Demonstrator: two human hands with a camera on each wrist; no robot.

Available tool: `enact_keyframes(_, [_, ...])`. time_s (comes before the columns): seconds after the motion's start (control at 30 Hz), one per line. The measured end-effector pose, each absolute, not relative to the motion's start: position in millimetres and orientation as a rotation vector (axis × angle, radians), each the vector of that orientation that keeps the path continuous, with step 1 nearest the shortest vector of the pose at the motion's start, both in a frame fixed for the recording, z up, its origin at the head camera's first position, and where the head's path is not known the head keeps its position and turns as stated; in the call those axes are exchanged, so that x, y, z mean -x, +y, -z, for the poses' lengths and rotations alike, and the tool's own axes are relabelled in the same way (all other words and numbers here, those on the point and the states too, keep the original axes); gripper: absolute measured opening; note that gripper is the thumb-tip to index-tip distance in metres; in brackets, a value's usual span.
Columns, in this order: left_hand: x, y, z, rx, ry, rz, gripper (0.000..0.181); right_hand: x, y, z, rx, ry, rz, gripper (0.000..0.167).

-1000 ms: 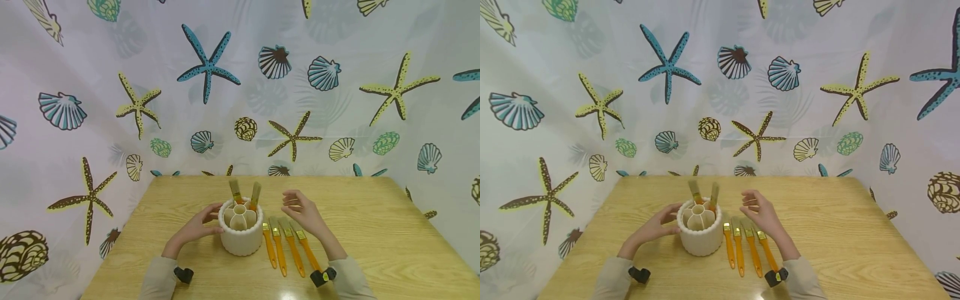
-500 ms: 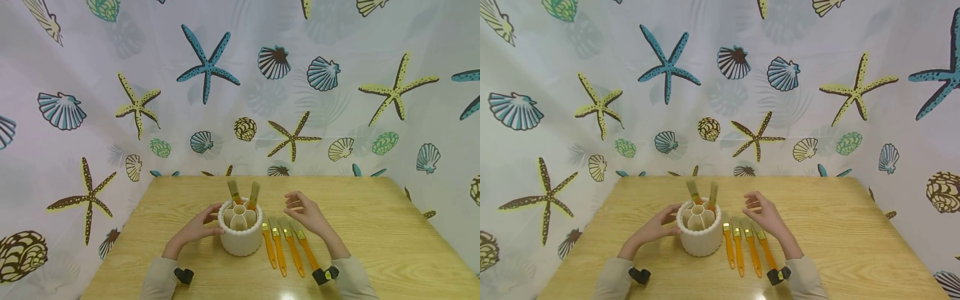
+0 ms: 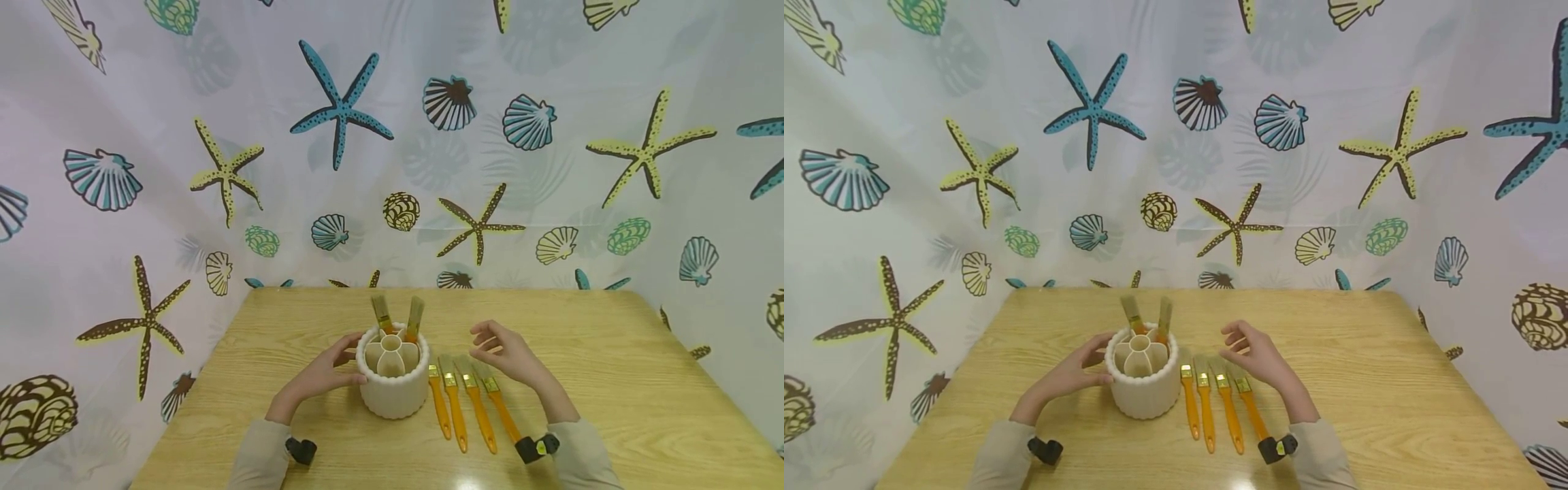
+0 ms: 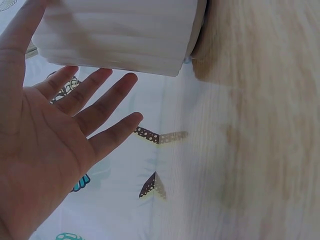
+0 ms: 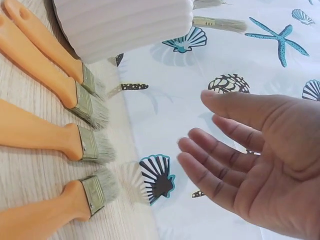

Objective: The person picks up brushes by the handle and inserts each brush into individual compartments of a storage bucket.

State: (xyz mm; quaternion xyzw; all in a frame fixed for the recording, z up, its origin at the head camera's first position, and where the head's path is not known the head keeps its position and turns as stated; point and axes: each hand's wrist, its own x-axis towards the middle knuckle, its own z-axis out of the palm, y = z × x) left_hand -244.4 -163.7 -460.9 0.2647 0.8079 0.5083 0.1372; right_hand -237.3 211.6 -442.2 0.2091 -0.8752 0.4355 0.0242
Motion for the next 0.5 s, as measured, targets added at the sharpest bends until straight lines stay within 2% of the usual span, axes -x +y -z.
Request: enact_keyframes(0.5, [241, -159, 457, -0.748, 2.339, -1.466, 0.085, 236, 226, 440, -0.783, -2.883, -1.202, 0.034])
